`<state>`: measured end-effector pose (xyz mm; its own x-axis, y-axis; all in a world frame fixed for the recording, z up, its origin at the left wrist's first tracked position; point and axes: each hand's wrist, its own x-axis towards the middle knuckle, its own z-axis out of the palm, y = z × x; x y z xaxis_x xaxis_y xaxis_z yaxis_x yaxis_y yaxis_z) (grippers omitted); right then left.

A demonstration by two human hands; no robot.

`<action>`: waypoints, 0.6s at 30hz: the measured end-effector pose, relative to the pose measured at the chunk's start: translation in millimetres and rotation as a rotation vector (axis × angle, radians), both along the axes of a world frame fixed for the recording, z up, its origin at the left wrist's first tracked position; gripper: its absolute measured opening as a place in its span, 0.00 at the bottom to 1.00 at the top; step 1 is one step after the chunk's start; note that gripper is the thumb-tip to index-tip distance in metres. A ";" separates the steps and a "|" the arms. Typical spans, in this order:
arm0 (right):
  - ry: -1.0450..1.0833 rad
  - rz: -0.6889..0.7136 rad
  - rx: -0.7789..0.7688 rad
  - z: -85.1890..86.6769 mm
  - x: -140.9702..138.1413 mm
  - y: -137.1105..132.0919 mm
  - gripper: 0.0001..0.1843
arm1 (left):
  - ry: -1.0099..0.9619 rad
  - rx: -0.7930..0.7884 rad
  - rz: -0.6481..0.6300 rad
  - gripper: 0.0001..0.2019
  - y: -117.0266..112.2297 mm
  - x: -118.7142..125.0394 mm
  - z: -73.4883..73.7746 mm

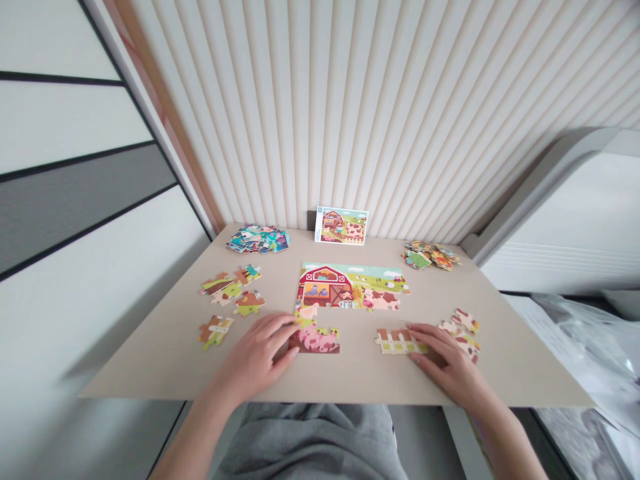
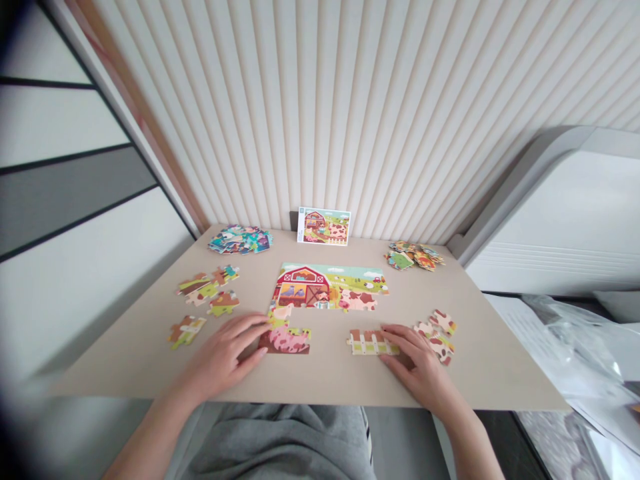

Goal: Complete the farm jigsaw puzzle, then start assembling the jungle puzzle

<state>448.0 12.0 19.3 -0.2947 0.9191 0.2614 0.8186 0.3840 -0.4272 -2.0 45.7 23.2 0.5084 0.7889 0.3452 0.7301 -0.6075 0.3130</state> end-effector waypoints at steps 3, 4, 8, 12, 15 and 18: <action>0.005 -0.028 0.007 -2.9 10.6 -2.7 0.22 | -0.023 0.025 0.012 0.24 0.5 -1.0 -2.1; 0.004 -0.031 0.005 -3.6 12.0 -3.2 0.23 | -0.026 0.034 0.015 0.26 0.8 -1.4 -3.1; 0.001 -0.035 -0.010 -6.6 12.3 -2.9 0.26 | -0.004 0.032 0.013 0.27 1.5 -2.6 -5.7; -0.010 -0.019 -0.001 -11.8 14.1 -0.9 0.28 | 0.016 0.014 0.000 0.25 1.2 -2.2 -3.7; -0.016 -0.013 0.024 -15.7 16.6 0.2 0.27 | 0.003 0.032 -0.005 0.24 0.3 -0.9 -1.3; -0.021 -0.028 0.036 -19.8 19.2 0.8 0.26 | -0.018 0.067 0.005 0.23 -3.5 1.8 0.4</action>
<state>467.2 12.8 -0.5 -0.2752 0.9172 0.2880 0.8379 0.3758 -0.3960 -0.2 42.2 23.6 0.4975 0.7664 0.4063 0.7278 -0.6237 0.2853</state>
